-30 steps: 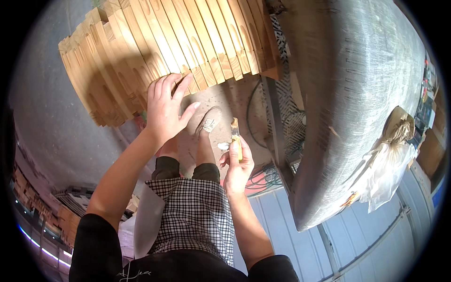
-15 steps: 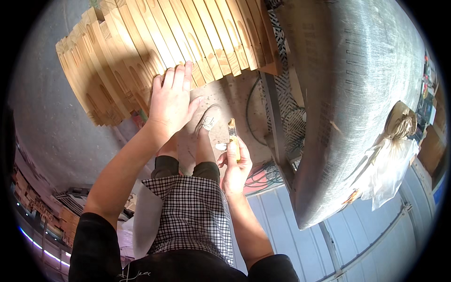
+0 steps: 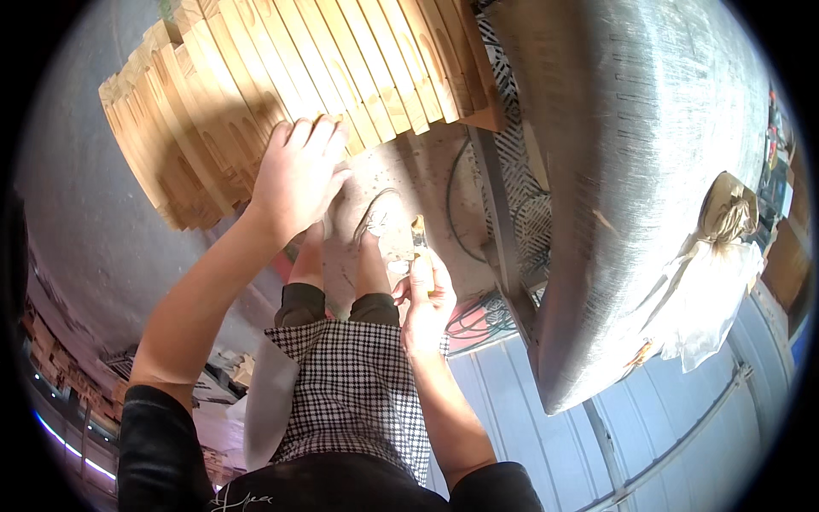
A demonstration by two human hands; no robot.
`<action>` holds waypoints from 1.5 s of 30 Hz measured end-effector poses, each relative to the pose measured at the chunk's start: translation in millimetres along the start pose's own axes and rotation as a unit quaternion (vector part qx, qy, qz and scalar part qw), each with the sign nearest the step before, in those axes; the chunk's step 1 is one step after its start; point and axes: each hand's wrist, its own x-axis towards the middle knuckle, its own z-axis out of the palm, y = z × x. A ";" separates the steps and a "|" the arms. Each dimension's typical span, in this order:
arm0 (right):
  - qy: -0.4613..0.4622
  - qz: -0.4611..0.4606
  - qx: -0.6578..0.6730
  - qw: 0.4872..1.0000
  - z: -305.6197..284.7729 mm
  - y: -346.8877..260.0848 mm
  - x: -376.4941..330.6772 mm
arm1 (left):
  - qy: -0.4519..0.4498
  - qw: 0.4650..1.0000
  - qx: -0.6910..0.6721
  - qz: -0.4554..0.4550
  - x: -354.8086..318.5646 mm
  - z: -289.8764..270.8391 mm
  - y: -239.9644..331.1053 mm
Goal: The person aligns and secures multiple thin wooden slats on a workbench using a small hand tool to press or adjust them, then uses a cordless drill to fasten the slats together. The person handles the slats one by one and moves around the workbench to reach different sections.
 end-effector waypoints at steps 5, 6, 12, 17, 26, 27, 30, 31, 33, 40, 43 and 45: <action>-0.002 0.002 -0.001 1.000 -0.5 -1.1 1.6 | -0.014 0.997 -0.060 -0.049 -3.7 1.3 0.4; -0.004 0.002 -0.001 1.000 -0.8 -1.0 1.5 | -0.024 0.998 -0.037 -0.053 -1.5 1.8 3.4; -0.008 -0.002 0.007 1.000 0.9 -2.4 1.0 | -0.098 0.989 0.006 -0.110 16.7 -10.4 35.0; -0.022 0.001 0.023 1.000 5.9 -1.9 -1.5 | -0.145 0.977 0.038 -0.150 25.4 -7.6 52.9; -0.007 0.009 0.030 0.999 0.6 -9.4 4.4 | -0.067 0.962 -0.191 -0.184 10.5 -16.1 45.4; -0.011 0.008 0.029 0.999 0.2 -9.8 4.6 | -0.034 0.959 -0.202 -0.198 8.4 -13.1 46.4; 0.002 0.014 0.025 1.000 -0.3 -10.6 7.3 | 0.030 0.957 -0.203 -0.206 8.4 -6.9 47.7; 0.001 0.013 0.022 1.000 -0.9 -10.9 7.6 | 0.026 0.963 -0.185 -0.193 9.1 -6.0 44.3; 0.000 0.012 0.019 1.000 -2.9 -12.0 8.6 | 0.017 0.975 -0.148 -0.165 12.0 -1.6 37.5; 0.001 0.011 0.028 1.000 -1.6 -9.3 7.8 | -0.110 0.984 0.125 -0.059 30.7 3.6 43.7; -0.014 0.008 0.031 0.999 -1.3 -10.3 7.6 | -0.155 0.956 0.250 -0.015 41.0 1.0 48.8; -0.011 0.003 0.030 0.999 0.6 -14.7 8.9 | -0.101 0.971 0.215 -0.007 36.8 11.0 38.5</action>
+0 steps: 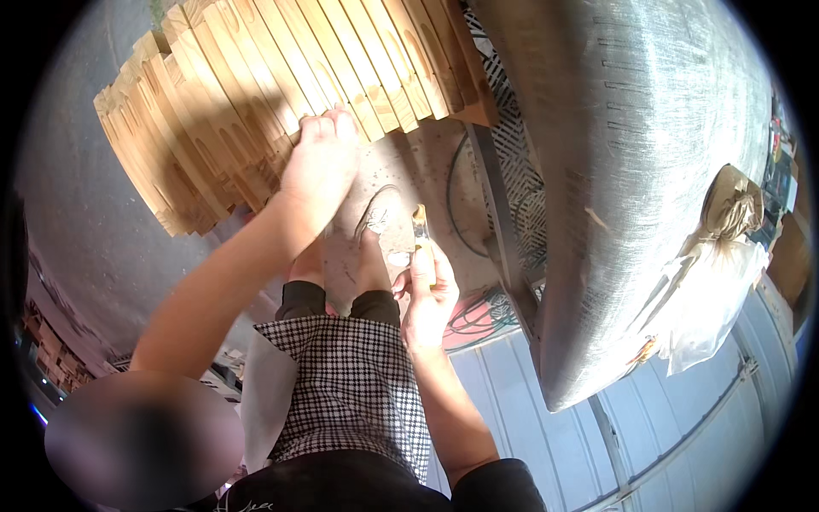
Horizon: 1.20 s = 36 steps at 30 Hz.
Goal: The person aligns and secures multiple thin wooden slats on a workbench using a small hand tool to press or adjust them, then uses a cordless drill to fasten the slats together. The person handles the slats one by one and moves around the workbench to reach different sections.
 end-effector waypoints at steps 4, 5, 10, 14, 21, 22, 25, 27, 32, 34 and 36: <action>-0.001 -0.026 -0.005 1.000 13.2 -8.4 14.1 | 0.158 0.977 -0.121 0.075 -4.4 16.1 -31.8; -0.008 -0.038 -0.030 0.999 19.2 -10.1 17.6 | 0.160 0.968 -0.161 0.111 -2.5 19.7 -41.6; -0.050 -0.143 -0.180 0.972 62.4 -19.7 38.3 | 0.171 0.895 -0.320 0.258 13.7 37.6 -84.3; -0.048 -0.179 -0.302 0.935 89.1 -32.1 58.1 | 0.062 0.872 -0.442 0.202 18.0 26.4 -103.1; -0.052 -0.281 -0.362 0.887 113.8 -33.1 71.3 | 0.154 0.845 -0.509 0.055 -7.6 42.0 -95.6; -0.049 -0.281 -0.375 0.882 115.5 -33.2 71.4 | 0.146 0.842 -0.519 0.033 -9.2 40.8 -94.7; -0.048 -0.266 -0.398 0.876 118.7 -33.4 70.9 | 0.171 0.847 -0.500 0.053 -8.8 42.8 -91.6; -0.036 -0.248 -0.395 0.884 117.6 -32.7 68.3 | 0.186 0.863 -0.463 0.077 -9.2 42.4 -90.9; -0.029 -0.206 -0.309 0.928 104.7 -28.6 58.9 | 0.157 0.957 -0.236 0.059 -12.4 31.9 -67.1; -0.023 -0.189 -0.311 0.931 99.1 -27.3 55.1 | 0.160 0.966 -0.194 0.061 -10.0 29.6 -63.6; -0.022 -0.177 -0.300 0.937 94.7 -27.4 51.4 | 0.142 0.970 -0.186 0.070 -5.9 28.0 -63.9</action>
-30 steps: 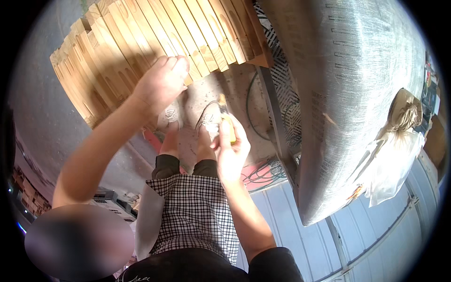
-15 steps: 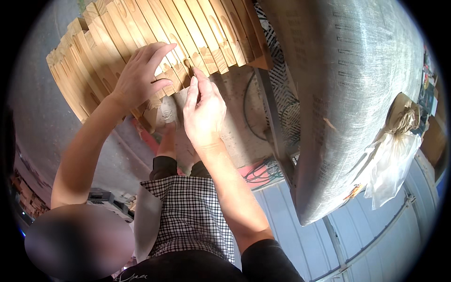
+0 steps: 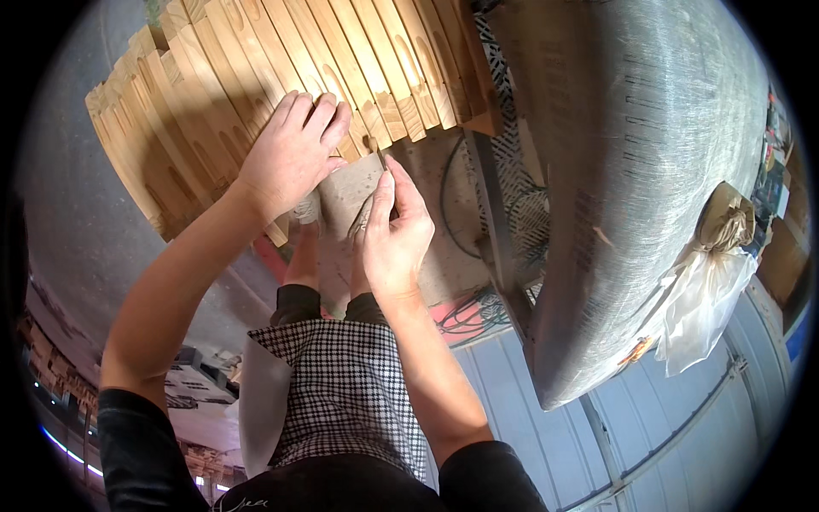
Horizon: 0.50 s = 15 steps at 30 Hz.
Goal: The person aligns and secures multiple thin wooden slats on a workbench using a small hand tool to press or adjust them, then uses a cordless drill to fasten the slats together. The person handles the slats one by one and moves around the workbench to reach different sections.
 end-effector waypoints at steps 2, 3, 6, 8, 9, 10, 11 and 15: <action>0.000 0.009 0.028 1.000 -2.9 0.3 -3.6 | 0.003 0.998 -0.056 0.017 3.3 -4.0 -7.5; 0.002 0.025 0.034 0.999 -3.5 1.8 -3.6 | -0.008 0.996 -0.086 0.028 5.0 -7.2 -14.1; 0.004 0.070 0.084 0.994 -2.9 3.9 -3.3 | -0.014 0.989 -0.133 0.061 9.8 -10.6 -27.2; 0.005 0.099 0.101 0.990 -2.4 -1.7 -2.5 | -0.020 0.986 -0.146 0.075 12.0 -12.8 -31.2; 0.003 0.138 0.113 0.984 -4.4 -7.6 -2.5 | -0.026 0.982 -0.170 0.077 12.9 -13.6 -32.3; 0.007 0.139 0.131 0.982 -5.2 -9.8 -1.6 | -0.012 0.978 -0.195 0.077 12.2 -12.7 -32.5; 0.010 0.139 0.149 0.979 -5.0 -12.3 -1.0 | 0.002 0.972 -0.220 0.077 9.8 -9.8 -31.9; 0.062 -0.014 0.105 0.992 -2.9 17.9 22.3 | 0.084 0.953 -0.290 0.032 2.7 -2.5 -16.9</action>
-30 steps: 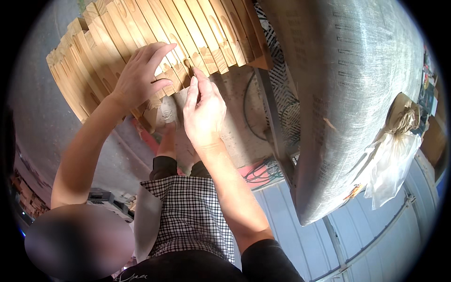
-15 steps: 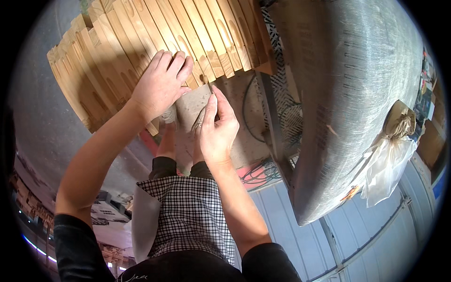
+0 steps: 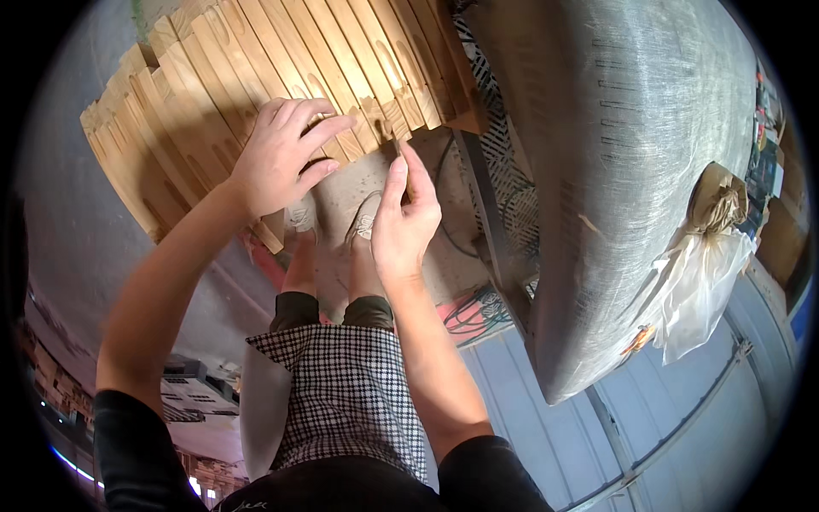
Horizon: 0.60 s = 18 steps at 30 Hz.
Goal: The person aligns and secures multiple thin wooden slats on a workbench using a small hand tool to press or adjust them, then uses a cordless drill to fasten the slats together. The person handles the slats one by one and moves around the workbench to reach different sections.
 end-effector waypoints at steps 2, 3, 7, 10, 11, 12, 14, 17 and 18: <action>0.009 -0.061 -0.082 0.995 2.6 -1.7 13.7 | 0.038 0.999 -0.004 -0.033 0.3 6.7 3.0; 0.017 -0.090 -0.122 0.988 4.5 -2.7 20.6 | 0.050 0.998 0.002 -0.037 2.0 9.3 2.4; 0.018 -0.140 -0.239 0.961 9.9 -4.2 31.6 | 0.064 0.996 0.029 -0.054 6.5 17.2 -2.2; 0.019 -0.150 -0.269 0.951 12.6 -2.9 34.6 | 0.044 0.997 0.000 -0.064 7.2 19.2 -4.2; 0.013 -0.149 -0.279 0.949 13.4 -2.2 33.7 | 0.045 0.997 -0.010 -0.061 7.2 20.2 -4.7; 0.008 -0.143 -0.293 0.945 14.2 -2.6 32.5 | 0.045 0.997 -0.019 -0.058 7.5 21.3 -5.4; 0.002 -0.146 -0.319 0.936 16.2 -1.7 31.0 | 0.046 0.997 -0.036 -0.049 8.4 22.3 -5.6; 0.007 -0.182 -0.353 0.918 17.4 5.4 27.7 | 0.041 0.998 -0.043 -0.029 14.4 23.6 -3.8; 0.003 -0.181 -0.357 0.917 16.3 5.9 24.5 | 0.035 0.998 -0.036 -0.022 16.8 24.6 -3.4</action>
